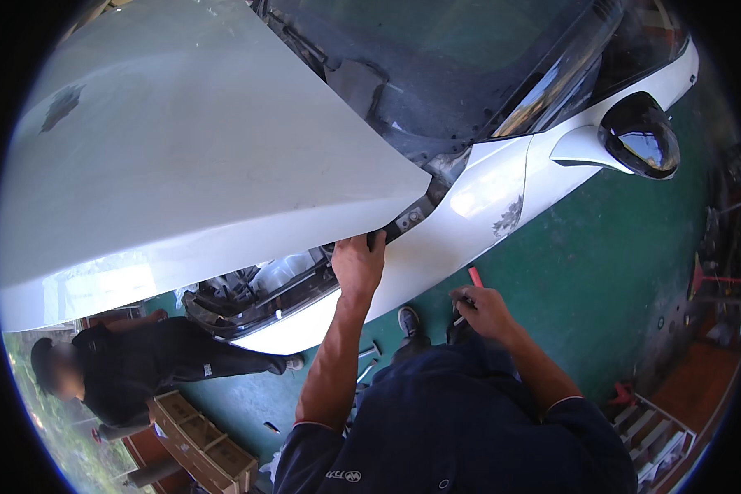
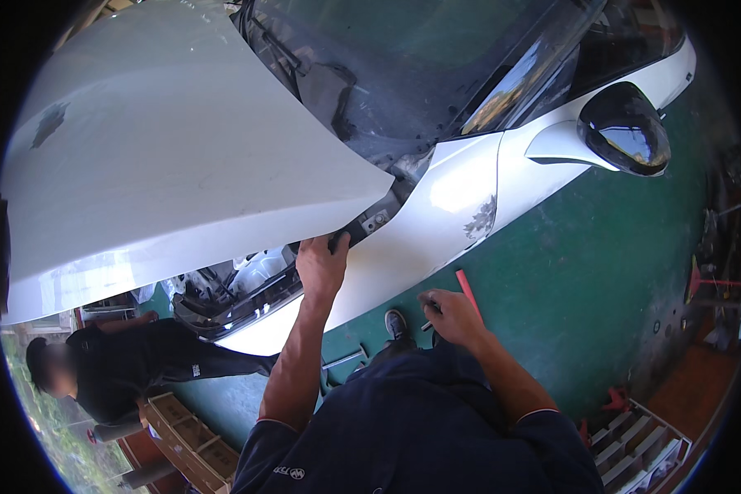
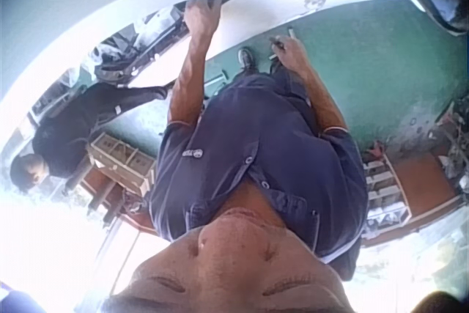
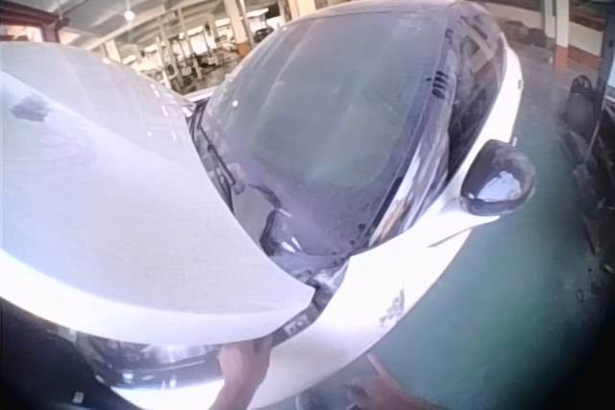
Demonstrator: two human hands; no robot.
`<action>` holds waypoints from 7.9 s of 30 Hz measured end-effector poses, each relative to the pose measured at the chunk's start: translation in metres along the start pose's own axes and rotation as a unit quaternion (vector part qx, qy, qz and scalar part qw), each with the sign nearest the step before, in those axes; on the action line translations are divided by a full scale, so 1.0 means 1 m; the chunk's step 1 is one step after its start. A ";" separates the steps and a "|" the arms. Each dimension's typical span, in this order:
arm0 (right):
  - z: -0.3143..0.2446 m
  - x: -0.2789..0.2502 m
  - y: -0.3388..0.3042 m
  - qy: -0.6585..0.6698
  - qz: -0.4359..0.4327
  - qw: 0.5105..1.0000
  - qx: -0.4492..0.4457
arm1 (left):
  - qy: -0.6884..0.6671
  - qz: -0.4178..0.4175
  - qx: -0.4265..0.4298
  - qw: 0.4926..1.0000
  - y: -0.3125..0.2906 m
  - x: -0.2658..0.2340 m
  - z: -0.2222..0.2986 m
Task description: The person removes bolts from the hood of a white car using a ratchet, lifts the hood off, and then places it back onto the vehicle, aligning and securing it. The person uses a ratchet to remove and tighten bolts at the hood hinges.
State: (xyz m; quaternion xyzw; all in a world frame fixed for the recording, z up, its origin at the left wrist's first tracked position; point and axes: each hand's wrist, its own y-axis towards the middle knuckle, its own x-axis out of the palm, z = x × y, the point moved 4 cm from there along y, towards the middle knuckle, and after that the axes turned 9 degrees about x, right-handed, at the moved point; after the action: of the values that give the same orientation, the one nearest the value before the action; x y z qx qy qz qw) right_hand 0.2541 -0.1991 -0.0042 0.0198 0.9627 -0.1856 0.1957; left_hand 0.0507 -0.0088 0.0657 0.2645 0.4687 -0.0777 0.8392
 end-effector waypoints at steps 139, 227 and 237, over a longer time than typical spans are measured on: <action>0.017 -0.009 0.013 -0.018 -0.020 1.000 0.009 | 0.014 -0.053 0.055 0.997 0.004 0.011 -0.003; 0.109 -0.011 -0.012 -0.028 0.044 0.993 0.102 | -0.019 -0.149 0.063 0.987 0.014 0.014 -0.022; 0.127 -0.004 -0.010 -0.004 0.032 0.991 0.126 | 0.077 -0.194 0.088 0.974 0.033 0.021 -0.036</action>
State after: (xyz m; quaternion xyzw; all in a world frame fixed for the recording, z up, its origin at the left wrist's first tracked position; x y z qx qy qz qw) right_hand 0.3032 -0.2545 -0.1081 0.0743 0.9297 -0.2994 0.2011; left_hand 0.0479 0.0402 0.0460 0.2464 0.5655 -0.2588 0.7433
